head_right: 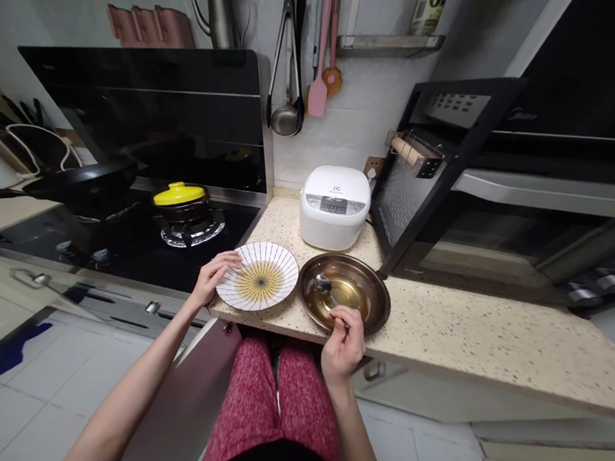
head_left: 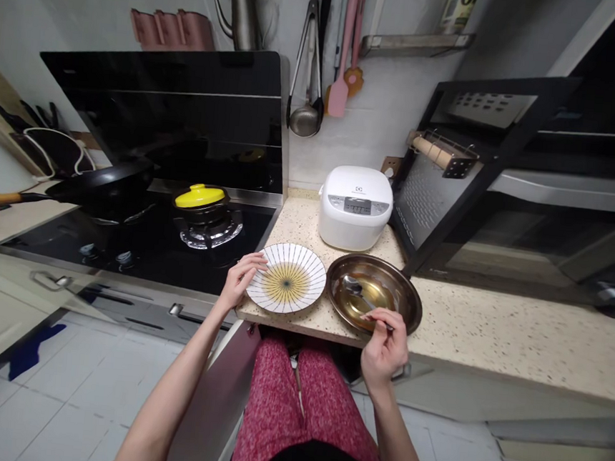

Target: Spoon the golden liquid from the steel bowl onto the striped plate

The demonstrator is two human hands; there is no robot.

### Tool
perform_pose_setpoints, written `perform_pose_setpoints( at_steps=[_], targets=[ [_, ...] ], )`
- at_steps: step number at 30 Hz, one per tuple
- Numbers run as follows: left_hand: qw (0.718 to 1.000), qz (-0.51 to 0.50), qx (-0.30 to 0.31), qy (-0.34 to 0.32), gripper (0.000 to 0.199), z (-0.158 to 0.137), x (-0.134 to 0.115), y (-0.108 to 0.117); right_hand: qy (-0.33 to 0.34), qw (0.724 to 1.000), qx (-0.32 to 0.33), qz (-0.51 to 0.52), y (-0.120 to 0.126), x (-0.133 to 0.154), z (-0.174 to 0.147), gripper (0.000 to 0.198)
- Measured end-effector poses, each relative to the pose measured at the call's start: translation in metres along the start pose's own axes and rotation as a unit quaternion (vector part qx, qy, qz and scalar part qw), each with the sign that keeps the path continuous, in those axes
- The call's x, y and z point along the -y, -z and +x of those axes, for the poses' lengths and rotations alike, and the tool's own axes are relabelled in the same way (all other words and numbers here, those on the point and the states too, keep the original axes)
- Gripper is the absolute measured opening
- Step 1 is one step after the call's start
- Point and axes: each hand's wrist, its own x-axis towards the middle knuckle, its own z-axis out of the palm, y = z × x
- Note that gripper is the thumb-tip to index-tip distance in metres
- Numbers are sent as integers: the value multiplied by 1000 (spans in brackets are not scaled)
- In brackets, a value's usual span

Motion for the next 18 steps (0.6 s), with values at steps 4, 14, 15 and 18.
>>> perform_pose_setpoints(
  at_steps=[4, 14, 15, 18],
  targets=[
    [1000, 2, 1, -3, 37, 0, 1, 0, 55, 998, 35, -21, 2, 1, 2, 17],
    [1000, 1, 0, -4, 38, 0, 1, 0, 217, 966, 116, -77, 1, 0, 6, 31],
    [1000, 0, 0, -4, 38, 0, 1, 0, 222, 963, 126, -82, 1, 0, 7, 31],
    [1000, -1, -2, -3, 37, 0, 2, -1, 219, 964, 132, -78, -1, 3, 7, 30]
  ],
)
